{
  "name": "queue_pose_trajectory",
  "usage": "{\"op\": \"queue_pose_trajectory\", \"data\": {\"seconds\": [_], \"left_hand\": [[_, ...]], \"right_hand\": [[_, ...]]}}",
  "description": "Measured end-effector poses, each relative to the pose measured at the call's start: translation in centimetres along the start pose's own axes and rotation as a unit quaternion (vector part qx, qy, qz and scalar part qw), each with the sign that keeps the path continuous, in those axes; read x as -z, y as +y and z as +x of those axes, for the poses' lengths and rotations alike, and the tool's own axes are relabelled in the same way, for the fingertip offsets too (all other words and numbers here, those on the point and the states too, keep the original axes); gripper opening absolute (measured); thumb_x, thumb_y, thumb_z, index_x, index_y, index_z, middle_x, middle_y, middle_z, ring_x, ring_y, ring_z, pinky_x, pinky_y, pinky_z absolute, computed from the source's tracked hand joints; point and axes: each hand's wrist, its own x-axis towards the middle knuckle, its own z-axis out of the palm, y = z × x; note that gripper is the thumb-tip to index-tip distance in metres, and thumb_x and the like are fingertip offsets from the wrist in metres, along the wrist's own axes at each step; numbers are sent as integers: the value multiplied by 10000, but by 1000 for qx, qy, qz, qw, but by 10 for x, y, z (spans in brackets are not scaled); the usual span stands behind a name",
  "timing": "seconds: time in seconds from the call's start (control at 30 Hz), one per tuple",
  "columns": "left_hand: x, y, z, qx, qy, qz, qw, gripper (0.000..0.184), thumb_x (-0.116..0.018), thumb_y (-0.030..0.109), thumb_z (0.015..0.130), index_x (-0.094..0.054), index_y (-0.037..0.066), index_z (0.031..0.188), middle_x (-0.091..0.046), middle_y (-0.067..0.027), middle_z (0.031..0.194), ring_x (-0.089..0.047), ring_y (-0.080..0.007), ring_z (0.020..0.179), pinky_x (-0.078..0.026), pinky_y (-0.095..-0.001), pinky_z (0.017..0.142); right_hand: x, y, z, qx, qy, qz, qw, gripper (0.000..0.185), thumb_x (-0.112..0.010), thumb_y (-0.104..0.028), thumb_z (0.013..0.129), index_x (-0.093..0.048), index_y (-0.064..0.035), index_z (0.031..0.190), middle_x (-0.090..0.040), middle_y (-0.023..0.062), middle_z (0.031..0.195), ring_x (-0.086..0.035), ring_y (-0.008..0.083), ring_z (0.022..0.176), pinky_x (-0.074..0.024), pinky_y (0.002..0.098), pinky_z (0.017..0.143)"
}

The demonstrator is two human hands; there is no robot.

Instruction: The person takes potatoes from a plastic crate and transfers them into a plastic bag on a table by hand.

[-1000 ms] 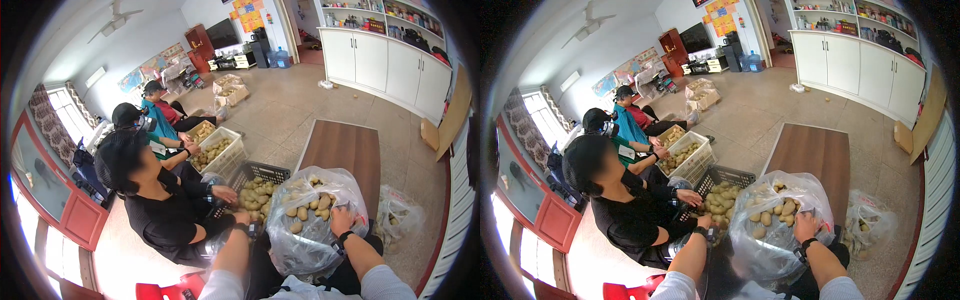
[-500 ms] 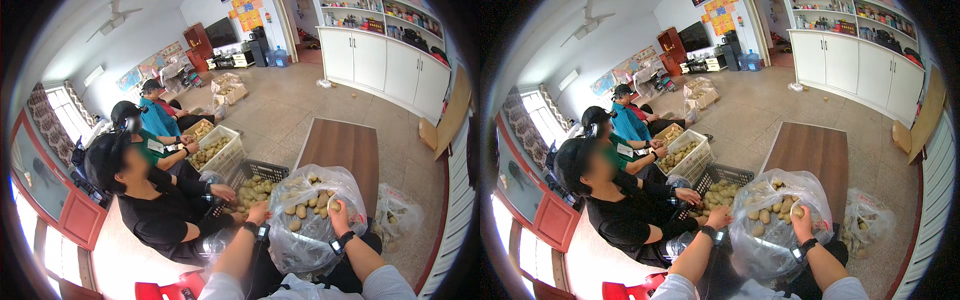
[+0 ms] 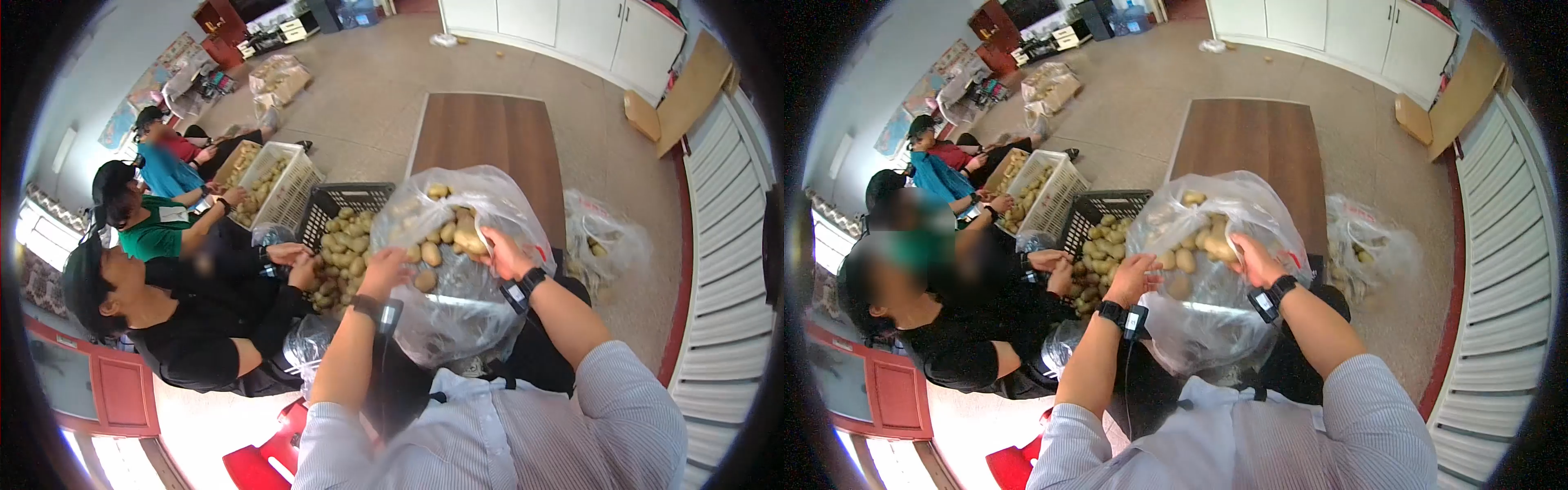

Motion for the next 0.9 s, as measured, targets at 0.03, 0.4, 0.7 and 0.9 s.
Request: {"op": "queue_pose_trajectory", "data": {"seconds": [0.03, 0.4, 0.7, 0.9], "left_hand": [[-7, 2, 0, 4, -8, 14, 1000, 442, -589, 306, 918, -470, 15, 1229, -600, -139, 1110, -647, -251, 779, -524, -357, 646], [-57, -4, 2, 62, -156, -52, 984, 453, -611, 363, 913, -485, 88, 1249, -589, -84, 1146, -651, -226, 801, -548, -338, 724], [-45, -7, 5, 53, -114, -26, 992, 432, -658, 299, 889, -503, 67, 1218, -624, -75, 951, -626, -159, 668, -558, -285, 585], [-15, -3, 11, 6, -61, -117, 991, 427, -661, 280, 889, -494, 56, 1213, -616, -98, 957, -620, -179, 684, -569, -316, 599]], "right_hand": [[3, -1, -2, -3, 4, 1, 1000, 270, -520, -352, 937, -591, -102, 1008, -612, 10, 855, -555, 114, 657, -411, 257, 475], [-63, -6, -33, 64, -74, -358, 929, 467, -422, -477, 960, -605, -48, 989, -581, 26, 793, -494, 123, 581, -389, 260, 460], [-55, 2, -23, 196, -95, -443, 870, 368, -419, -310, 965, -622, -11, 1037, -633, 154, 881, -591, 258, 756, -479, 382, 644], [-11, -14, -25, 228, 76, -778, 581, 369, -430, -336, 963, -641, -35, 927, -643, 231, 850, -617, 437, 765, -470, 540, 691]]}}
